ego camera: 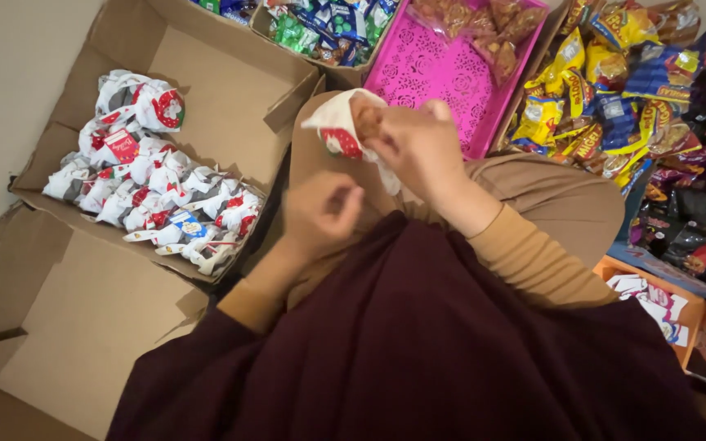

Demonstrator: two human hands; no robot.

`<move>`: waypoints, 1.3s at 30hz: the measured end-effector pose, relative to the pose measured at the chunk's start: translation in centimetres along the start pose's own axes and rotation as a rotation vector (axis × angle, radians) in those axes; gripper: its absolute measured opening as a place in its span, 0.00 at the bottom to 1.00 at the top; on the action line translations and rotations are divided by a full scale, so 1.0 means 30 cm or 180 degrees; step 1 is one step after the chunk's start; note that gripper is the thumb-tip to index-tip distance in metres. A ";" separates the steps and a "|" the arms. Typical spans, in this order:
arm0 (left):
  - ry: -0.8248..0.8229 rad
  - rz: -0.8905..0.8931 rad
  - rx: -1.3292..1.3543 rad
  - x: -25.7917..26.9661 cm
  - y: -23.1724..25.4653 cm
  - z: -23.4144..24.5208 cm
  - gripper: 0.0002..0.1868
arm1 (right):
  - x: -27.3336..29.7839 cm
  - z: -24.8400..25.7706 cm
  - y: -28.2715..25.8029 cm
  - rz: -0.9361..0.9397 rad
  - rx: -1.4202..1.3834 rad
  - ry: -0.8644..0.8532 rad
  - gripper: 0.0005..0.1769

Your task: The person is sitting on the floor and packing various small snack items into small white bags.

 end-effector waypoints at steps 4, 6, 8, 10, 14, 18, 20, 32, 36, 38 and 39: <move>0.0305 -0.0149 -0.0179 -0.171 -0.025 0.113 0.04 | -0.046 0.024 -0.107 0.0811 0.0058 0.0227 0.11; -0.0224 -0.0140 -0.0336 -0.280 -0.011 0.145 0.10 | -0.053 0.025 -0.144 0.1059 0.0253 0.0335 0.10; -0.0667 -0.0105 -0.0602 -0.315 -0.030 0.145 0.11 | -0.060 0.007 -0.150 0.1157 0.0313 0.0333 0.10; -0.1125 -0.0072 -0.0855 -0.332 -0.057 0.125 0.12 | -0.068 0.015 -0.164 0.1237 0.0377 0.0322 0.10; -0.1753 -0.0267 -0.1582 -0.297 -0.129 0.053 0.05 | -0.039 -0.019 -0.167 0.1400 0.0140 0.0386 0.10; -0.1048 -0.0485 -0.1395 -0.273 -0.133 0.043 0.05 | 0.006 -0.065 -0.138 0.1343 -0.0168 0.0267 0.13; -0.1065 -0.0365 -0.1259 -0.275 -0.121 0.052 0.05 | 0.018 -0.075 -0.135 0.1276 -0.0261 0.0189 0.13; -0.1152 0.0328 -0.1409 -0.243 -0.140 0.077 0.04 | 0.044 -0.110 -0.044 0.0779 0.0682 -0.0718 0.20; -0.0672 0.0334 -0.1286 -0.217 -0.139 0.046 0.05 | 0.044 -0.121 0.003 0.0849 0.0859 -0.0592 0.09; -0.0640 0.0389 -0.1285 -0.216 -0.114 0.047 0.09 | 0.041 -0.112 0.003 0.0758 0.0854 -0.0661 0.09; -0.0613 0.0452 -0.1289 -0.214 -0.104 0.049 0.12 | 0.039 -0.110 0.002 0.0667 0.0840 -0.0734 0.10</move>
Point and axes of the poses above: each hand's wrist, its own x-axis away from the middle knuckle, its own z-axis out of the back of the hand, y = z × x, the point moved 2 cm from there along -x, towards the middle knuckle, and after that the axes turned 11 degrees about -x, right-handed, at the moved point
